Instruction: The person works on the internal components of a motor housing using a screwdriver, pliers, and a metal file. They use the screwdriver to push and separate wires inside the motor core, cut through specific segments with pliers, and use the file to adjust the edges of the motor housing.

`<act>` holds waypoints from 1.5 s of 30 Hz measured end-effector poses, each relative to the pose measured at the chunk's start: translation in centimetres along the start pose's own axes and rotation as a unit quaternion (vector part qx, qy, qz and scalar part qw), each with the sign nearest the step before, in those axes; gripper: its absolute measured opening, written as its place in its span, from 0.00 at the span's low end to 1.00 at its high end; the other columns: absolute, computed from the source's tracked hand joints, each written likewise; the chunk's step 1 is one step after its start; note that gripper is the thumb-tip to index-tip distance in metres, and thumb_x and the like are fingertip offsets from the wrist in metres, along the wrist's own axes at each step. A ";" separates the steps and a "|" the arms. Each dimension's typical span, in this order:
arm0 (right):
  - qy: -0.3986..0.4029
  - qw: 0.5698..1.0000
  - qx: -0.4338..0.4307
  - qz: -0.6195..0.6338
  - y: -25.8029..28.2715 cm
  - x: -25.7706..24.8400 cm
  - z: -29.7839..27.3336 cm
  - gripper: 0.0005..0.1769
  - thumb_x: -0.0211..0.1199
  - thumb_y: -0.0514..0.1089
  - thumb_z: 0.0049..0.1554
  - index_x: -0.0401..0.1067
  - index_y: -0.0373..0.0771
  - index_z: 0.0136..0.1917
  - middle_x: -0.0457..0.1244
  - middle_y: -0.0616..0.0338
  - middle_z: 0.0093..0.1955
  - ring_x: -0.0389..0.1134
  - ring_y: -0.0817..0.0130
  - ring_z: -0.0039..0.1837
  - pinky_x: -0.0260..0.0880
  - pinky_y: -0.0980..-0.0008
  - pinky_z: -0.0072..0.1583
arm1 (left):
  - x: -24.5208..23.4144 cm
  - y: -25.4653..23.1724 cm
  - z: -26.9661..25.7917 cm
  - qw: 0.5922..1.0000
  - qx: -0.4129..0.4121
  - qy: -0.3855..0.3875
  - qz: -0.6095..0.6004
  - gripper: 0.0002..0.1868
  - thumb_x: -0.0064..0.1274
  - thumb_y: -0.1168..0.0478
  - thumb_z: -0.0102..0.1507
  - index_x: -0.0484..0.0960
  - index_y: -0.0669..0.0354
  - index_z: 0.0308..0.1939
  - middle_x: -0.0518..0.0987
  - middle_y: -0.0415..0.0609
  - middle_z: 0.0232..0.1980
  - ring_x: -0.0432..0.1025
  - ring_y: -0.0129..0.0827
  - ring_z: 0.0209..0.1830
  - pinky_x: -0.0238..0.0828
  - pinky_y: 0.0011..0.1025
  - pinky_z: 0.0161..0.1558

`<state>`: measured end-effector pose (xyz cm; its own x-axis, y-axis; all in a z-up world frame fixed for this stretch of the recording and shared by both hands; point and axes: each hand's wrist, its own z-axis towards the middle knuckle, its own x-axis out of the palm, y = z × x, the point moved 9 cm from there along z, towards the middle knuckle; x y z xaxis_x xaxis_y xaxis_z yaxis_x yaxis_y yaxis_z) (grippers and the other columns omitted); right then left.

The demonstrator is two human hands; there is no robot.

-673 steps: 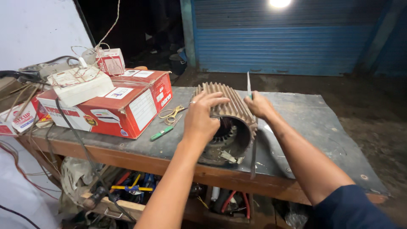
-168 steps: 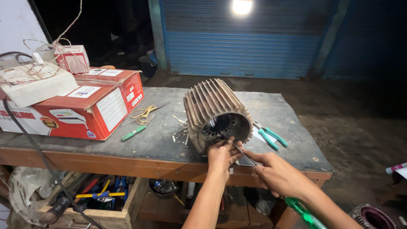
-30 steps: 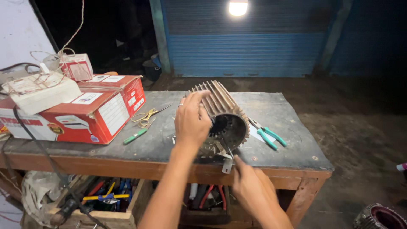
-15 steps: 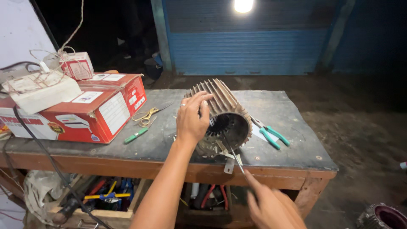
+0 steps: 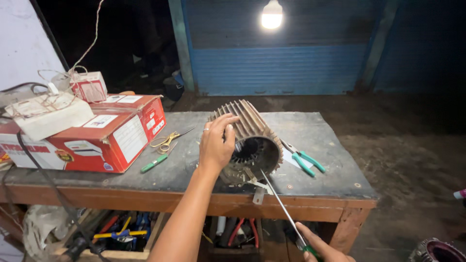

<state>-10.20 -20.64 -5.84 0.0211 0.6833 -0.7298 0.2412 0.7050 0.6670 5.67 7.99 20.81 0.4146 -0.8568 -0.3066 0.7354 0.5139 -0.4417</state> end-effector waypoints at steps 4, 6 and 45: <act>-0.062 0.994 0.082 0.025 0.4 -2.0 -1.9 0.30 0.63 0.53 0.62 0.64 0.78 0.74 0.74 0.67 0.46 0.77 0.74 0.39 0.75 0.76 0.50 | 0.2 0.2 -0.2 1.000 -0.004 0.006 0.001 0.17 0.45 0.61 0.66 0.86 0.52 0.53 0.81 0.51 0.61 0.72 0.51 0.61 0.67 0.42 0.63; -0.056 0.995 0.081 0.020 1.3 -3.4 -2.6 0.31 0.63 0.52 0.61 0.62 0.79 0.74 0.74 0.66 0.44 0.78 0.76 0.41 0.74 0.78 0.51 | 0.2 0.2 -0.2 1.000 0.001 0.004 0.001 0.17 0.44 0.61 0.66 0.86 0.52 0.53 0.81 0.51 0.61 0.72 0.52 0.61 0.67 0.43 0.63; -0.099 0.988 -0.111 -0.027 13.6 -10.2 -4.2 0.31 0.55 0.52 0.58 0.65 0.59 0.75 0.71 0.51 0.60 0.70 0.48 0.61 0.67 0.53 0.60 | 1.1 2.3 1.0 0.987 -0.030 0.151 -0.053 0.21 0.42 0.52 0.68 0.83 0.48 0.61 0.77 0.50 0.69 0.69 0.46 0.68 0.59 0.40 0.70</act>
<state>-11.24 -17.18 11.30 0.2091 0.6078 -0.7660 0.0288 0.7792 0.6261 8.36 8.21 20.26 0.1511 -0.8587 -0.4898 0.7292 0.4313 -0.5312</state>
